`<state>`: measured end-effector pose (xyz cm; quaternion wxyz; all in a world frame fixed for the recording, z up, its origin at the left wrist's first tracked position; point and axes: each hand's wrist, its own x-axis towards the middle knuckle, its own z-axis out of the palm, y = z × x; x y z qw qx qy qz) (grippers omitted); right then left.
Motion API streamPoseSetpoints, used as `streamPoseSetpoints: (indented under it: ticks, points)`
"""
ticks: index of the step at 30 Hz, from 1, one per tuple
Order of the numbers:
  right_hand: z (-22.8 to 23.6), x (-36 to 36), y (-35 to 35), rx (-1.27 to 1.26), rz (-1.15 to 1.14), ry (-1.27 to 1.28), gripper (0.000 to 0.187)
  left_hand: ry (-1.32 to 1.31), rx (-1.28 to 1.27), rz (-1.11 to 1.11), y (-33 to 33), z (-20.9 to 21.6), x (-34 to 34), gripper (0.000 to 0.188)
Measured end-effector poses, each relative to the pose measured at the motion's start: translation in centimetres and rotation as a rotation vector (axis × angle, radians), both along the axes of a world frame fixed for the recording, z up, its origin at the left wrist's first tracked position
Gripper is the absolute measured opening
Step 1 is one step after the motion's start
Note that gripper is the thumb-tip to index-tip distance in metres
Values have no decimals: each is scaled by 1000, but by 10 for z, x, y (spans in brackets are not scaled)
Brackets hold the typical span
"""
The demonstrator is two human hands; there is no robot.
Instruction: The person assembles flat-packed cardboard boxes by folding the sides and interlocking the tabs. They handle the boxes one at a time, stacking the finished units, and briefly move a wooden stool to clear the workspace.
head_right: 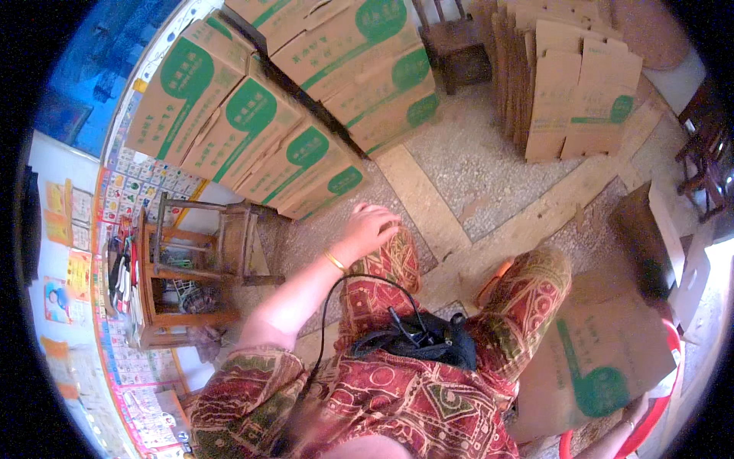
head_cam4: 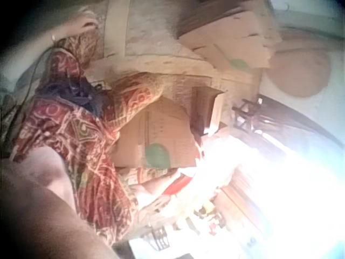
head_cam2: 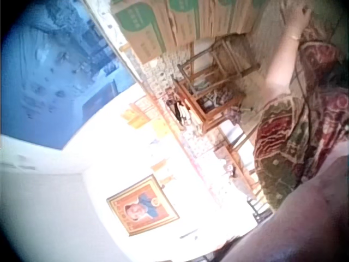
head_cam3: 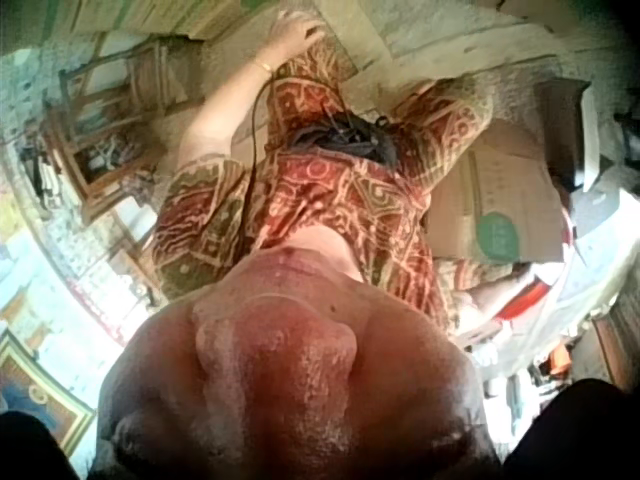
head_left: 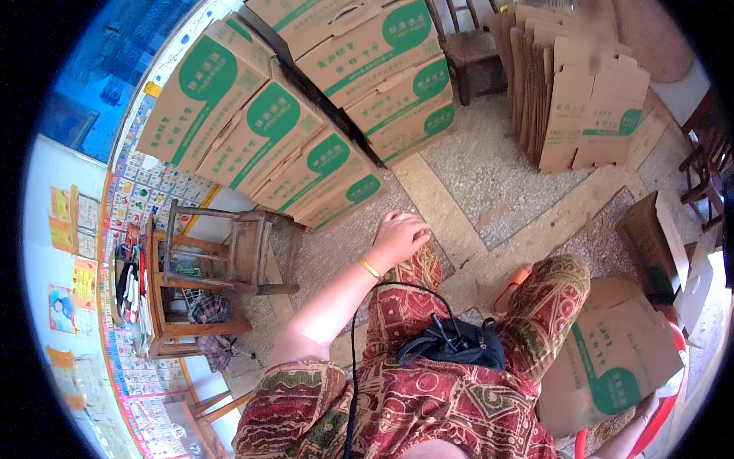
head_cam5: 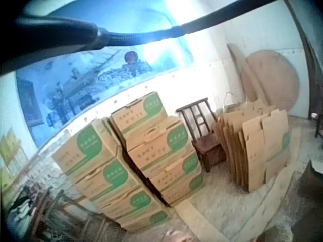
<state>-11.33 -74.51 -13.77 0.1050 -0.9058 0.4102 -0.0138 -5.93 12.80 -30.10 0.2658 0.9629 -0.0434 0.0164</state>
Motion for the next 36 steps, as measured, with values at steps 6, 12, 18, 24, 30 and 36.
streamPoseSetpoints:
  ticks: [6,12,18,24,30,36]
  points:
    - [-14,10,14,-29,-11,-9,42,19,2,18,-5,-5,0,26]
    - [-15,28,21,-58,-1,6,43,27,-49,30,-1,-11,-4,28]
    - [-5,42,22,-107,46,51,43,16,-51,27,6,-18,-12,28]
    - [2,68,29,-196,165,97,44,-44,-93,-13,13,-16,-19,25]
    - [-32,152,198,203,592,-212,46,-12,-118,-15,18,-10,-9,25]
    - [-40,168,438,132,1440,70,35,-26,-8,6,17,-10,3,27]
